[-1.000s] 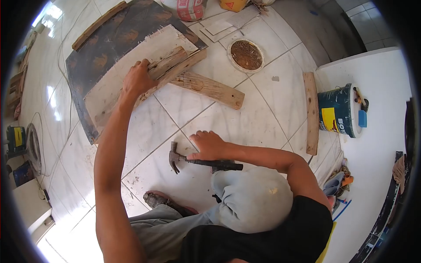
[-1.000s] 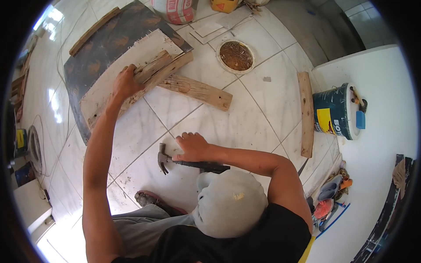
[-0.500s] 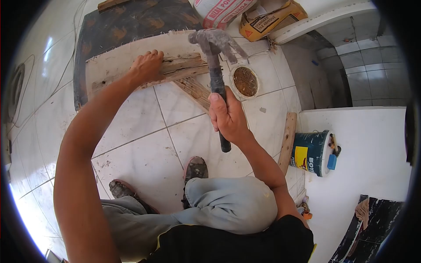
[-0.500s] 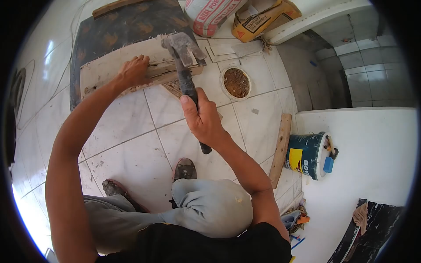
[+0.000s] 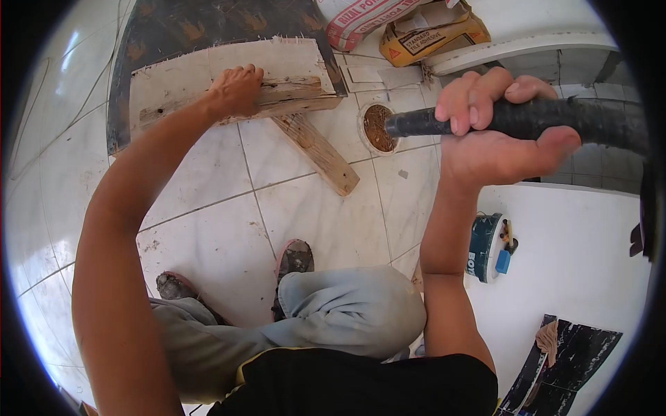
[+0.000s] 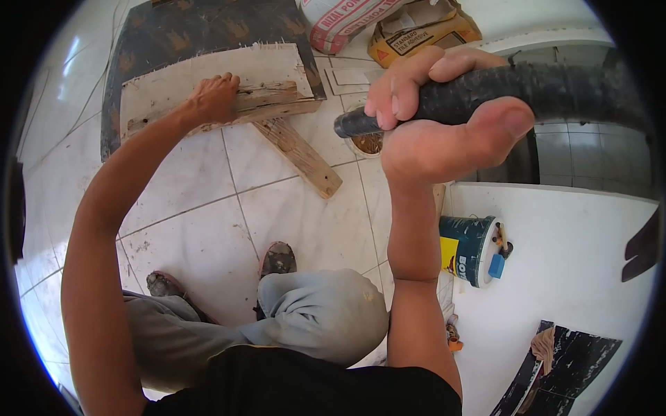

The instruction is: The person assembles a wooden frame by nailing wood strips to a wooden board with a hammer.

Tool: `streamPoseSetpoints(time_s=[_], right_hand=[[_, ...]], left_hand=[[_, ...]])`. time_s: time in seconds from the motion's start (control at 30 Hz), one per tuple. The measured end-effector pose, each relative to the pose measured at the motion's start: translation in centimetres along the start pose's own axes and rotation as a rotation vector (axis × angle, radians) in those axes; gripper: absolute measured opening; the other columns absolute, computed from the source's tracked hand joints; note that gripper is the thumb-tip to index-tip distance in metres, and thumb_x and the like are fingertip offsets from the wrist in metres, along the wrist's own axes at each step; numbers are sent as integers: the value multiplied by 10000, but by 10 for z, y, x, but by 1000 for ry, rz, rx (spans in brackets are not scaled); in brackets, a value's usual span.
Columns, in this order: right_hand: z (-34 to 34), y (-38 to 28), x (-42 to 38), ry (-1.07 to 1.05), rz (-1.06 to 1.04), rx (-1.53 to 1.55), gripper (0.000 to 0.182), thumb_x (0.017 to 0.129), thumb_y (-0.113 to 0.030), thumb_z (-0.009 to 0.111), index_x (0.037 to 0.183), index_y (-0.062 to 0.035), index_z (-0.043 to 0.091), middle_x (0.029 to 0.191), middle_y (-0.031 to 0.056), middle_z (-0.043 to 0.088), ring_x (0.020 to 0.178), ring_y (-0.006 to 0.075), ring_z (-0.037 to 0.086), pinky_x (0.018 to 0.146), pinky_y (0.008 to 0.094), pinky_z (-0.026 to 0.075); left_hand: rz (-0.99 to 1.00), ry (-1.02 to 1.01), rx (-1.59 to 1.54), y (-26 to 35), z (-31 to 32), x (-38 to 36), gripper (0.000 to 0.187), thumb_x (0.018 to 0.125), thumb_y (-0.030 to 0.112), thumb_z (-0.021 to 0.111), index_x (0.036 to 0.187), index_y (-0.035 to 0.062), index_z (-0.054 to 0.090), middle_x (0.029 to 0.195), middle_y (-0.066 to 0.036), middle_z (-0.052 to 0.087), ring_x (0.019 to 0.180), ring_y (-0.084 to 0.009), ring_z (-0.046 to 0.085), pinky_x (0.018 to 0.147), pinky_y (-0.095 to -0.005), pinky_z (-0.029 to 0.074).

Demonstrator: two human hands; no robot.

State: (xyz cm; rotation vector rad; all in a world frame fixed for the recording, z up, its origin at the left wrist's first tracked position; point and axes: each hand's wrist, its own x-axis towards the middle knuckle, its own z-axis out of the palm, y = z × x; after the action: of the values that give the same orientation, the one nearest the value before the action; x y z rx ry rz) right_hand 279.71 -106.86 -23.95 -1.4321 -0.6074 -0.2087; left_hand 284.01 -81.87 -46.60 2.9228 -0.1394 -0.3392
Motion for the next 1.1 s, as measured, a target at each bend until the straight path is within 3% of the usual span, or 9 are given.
streamPoseSetpoints(time_s=[0.07, 0.17, 0.43, 0.53, 0.6, 0.73, 0.8, 1.0, 1.1], right_hand=[[11, 52, -33, -16, 40, 35, 665, 939, -752, 445, 860, -93, 473, 554, 37, 412, 416, 158, 402, 436, 340, 413], [-26, 162, -79, -348, 889, -445, 535, 1031, -559, 497, 811, -71, 485, 574, 2, 447, 415, 96, 443, 379, 288, 398], [4, 34, -12, 6, 234, -171, 549, 1057, -543, 426, 793, -65, 486, 558, -3, 457, 431, 96, 448, 422, 267, 393], [-5, 108, -51, -72, 205, -85, 618, 1035, -585, 440, 785, -27, 529, 561, 51, 513, 435, 155, 497, 445, 322, 424], [-28, 175, -75, -495, 836, -804, 669, 1011, -618, 466, 808, 9, 580, 599, 119, 575, 481, 229, 568, 500, 374, 459], [-22, 150, -72, -484, 530, -919, 672, 1015, -612, 468, 860, 24, 619, 635, 164, 604, 545, 285, 613, 554, 400, 480], [-9, 118, -52, -366, 477, -639, 599, 1035, -595, 450, 779, -58, 519, 586, 6, 500, 461, 104, 466, 445, 272, 409], [8, 74, -39, -45, 227, -216, 625, 1045, -613, 387, 778, -63, 515, 595, 8, 511, 434, 119, 447, 435, 257, 399], [-35, 192, -83, -436, 539, -876, 685, 1044, -611, 399, 746, -8, 529, 599, 122, 535, 564, 228, 584, 548, 396, 454]], left_hand=[[-19, -1, -16, 2, -7, 1, 596, 783, 261, 767, 1264, 7, 522, 1243, -155, 580, 1204, -307, 576, 1005, -442, 475], [11, 3, -2, 3, -4, -4, 561, 774, 213, 740, 1249, -3, 533, 1227, -154, 596, 1196, -303, 589, 996, -418, 485], [41, 8, 5, 3, 0, -1, 563, 746, 202, 752, 1234, 6, 551, 1190, -160, 616, 1135, -307, 626, 958, -422, 500], [36, -4, 14, 4, -8, -1, 556, 746, 194, 753, 1229, 2, 554, 1189, -157, 624, 1139, -310, 627, 962, -419, 499], [39, -23, 39, 5, -7, 1, 555, 752, 204, 747, 1231, 0, 554, 1202, -159, 623, 1155, -309, 624, 968, -417, 499], [48, -3, 34, 10, -1, -2, 557, 752, 222, 745, 1227, 1, 555, 1204, -160, 623, 1169, -306, 621, 973, -412, 499], [28, -20, 65, 4, -7, 5, 570, 747, 238, 747, 1228, 1, 555, 1208, -159, 622, 1159, -306, 624, 969, -419, 501], [34, 19, 26, 4, -3, 3, 588, 736, 235, 754, 1236, 1, 550, 1191, -162, 625, 1140, -320, 625, 968, -435, 503], [66, 28, -5, 3, -3, 6, 557, 715, 231, 786, 1164, -9, 558, 1144, -189, 622, 1086, -363, 635, 945, -448, 505]])
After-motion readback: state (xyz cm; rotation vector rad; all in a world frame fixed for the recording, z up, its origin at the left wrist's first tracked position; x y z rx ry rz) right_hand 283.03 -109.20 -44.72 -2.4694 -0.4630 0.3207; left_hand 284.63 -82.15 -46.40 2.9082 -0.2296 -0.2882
